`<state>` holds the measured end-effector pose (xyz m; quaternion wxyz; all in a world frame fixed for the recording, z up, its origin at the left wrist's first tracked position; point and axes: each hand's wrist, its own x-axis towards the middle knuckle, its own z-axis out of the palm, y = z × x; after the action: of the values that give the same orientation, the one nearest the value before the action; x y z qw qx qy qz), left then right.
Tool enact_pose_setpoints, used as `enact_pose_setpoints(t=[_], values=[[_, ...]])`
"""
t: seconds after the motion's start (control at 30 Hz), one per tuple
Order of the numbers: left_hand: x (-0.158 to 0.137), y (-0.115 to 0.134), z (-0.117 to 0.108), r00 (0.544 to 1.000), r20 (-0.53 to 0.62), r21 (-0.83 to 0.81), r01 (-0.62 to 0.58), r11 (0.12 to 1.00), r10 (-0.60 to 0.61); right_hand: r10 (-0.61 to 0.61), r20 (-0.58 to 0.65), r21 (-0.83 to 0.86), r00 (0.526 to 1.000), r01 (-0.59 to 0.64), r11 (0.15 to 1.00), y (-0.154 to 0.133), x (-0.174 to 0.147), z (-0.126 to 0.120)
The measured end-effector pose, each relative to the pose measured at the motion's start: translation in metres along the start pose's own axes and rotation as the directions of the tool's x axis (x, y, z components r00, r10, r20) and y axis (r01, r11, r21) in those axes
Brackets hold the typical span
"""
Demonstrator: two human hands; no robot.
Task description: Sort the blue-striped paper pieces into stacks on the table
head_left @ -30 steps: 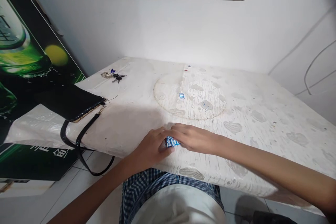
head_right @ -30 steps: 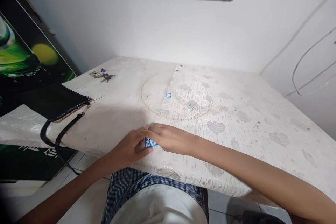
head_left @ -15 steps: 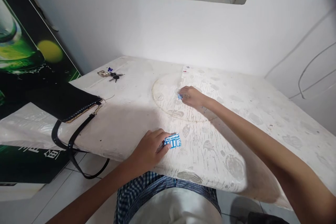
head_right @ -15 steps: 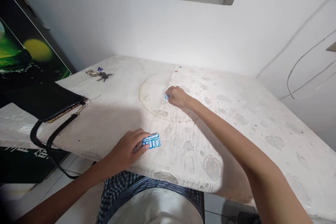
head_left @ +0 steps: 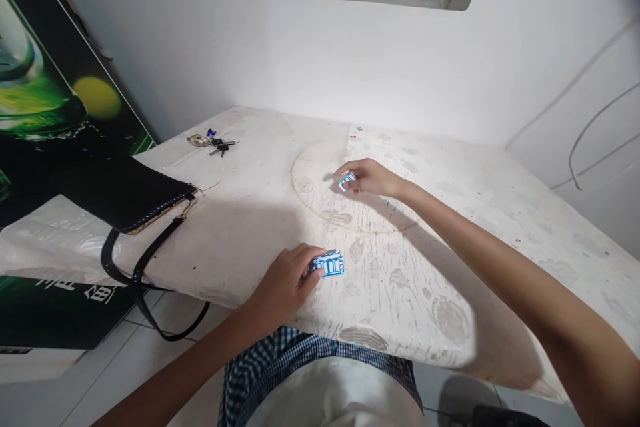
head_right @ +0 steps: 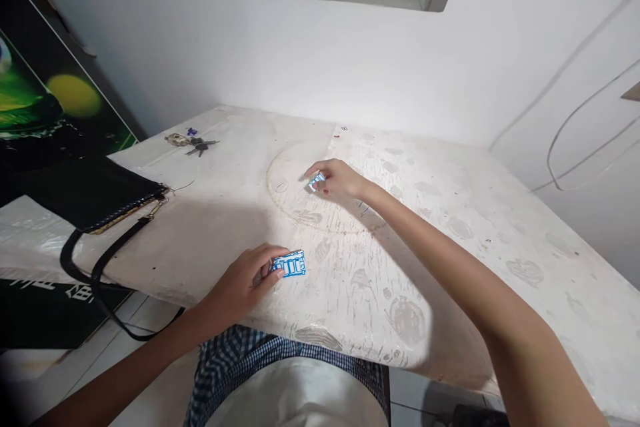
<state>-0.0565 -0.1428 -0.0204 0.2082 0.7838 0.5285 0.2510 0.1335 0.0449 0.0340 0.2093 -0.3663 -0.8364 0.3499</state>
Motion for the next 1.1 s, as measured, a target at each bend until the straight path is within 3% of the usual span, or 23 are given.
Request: enact_pose_setpoints(t=[0.13,0.2,0.27,0.33,0.53,0.73,0.97,1.1], values=[[-0.001,-0.001,0.003,1.000,-0.011,0.011,-0.011,1.000,0.012,0.030,0.056,0.417,0.998,-0.051,0.908,-0.034,-0.069,0.029],[-0.001,-0.001,0.003,1.000,0.002,0.030,-0.028,0.999,0.028,0.049,0.062,0.505,0.997,-0.074,0.860,-0.045,-0.098,0.049],[-0.001,0.000,0.002,0.999,0.007,0.054,-0.039,0.998,0.038,0.072,0.025,0.486,0.997,-0.075,0.871,-0.047,-0.116,0.067],[0.000,0.001,0.002,0.999,0.006,0.076,-0.047,0.996,0.047,0.020,-0.025,0.455,0.999,-0.007,0.890,-0.043,-0.123,0.084],[0.000,0.004,-0.002,0.988,0.089,0.129,-0.134,0.983,0.123,-0.064,-0.223,0.210,0.973,0.112,0.971,-0.030,-0.117,0.111],[-0.003,0.003,-0.005,0.973,0.132,0.130,-0.206,0.970,0.189,-0.066,-0.238,0.018,0.969,0.072,0.997,-0.034,-0.122,0.116],[-0.003,-0.001,-0.002,0.977,0.097,0.086,-0.200,0.976,0.192,-0.079,-0.131,0.102,0.988,0.093,0.990,-0.033,-0.124,0.108],[-0.004,0.001,-0.002,0.979,0.084,0.021,-0.189,0.982,0.187,-0.119,-0.161,0.097,0.980,0.136,0.986,-0.033,-0.125,0.104]])
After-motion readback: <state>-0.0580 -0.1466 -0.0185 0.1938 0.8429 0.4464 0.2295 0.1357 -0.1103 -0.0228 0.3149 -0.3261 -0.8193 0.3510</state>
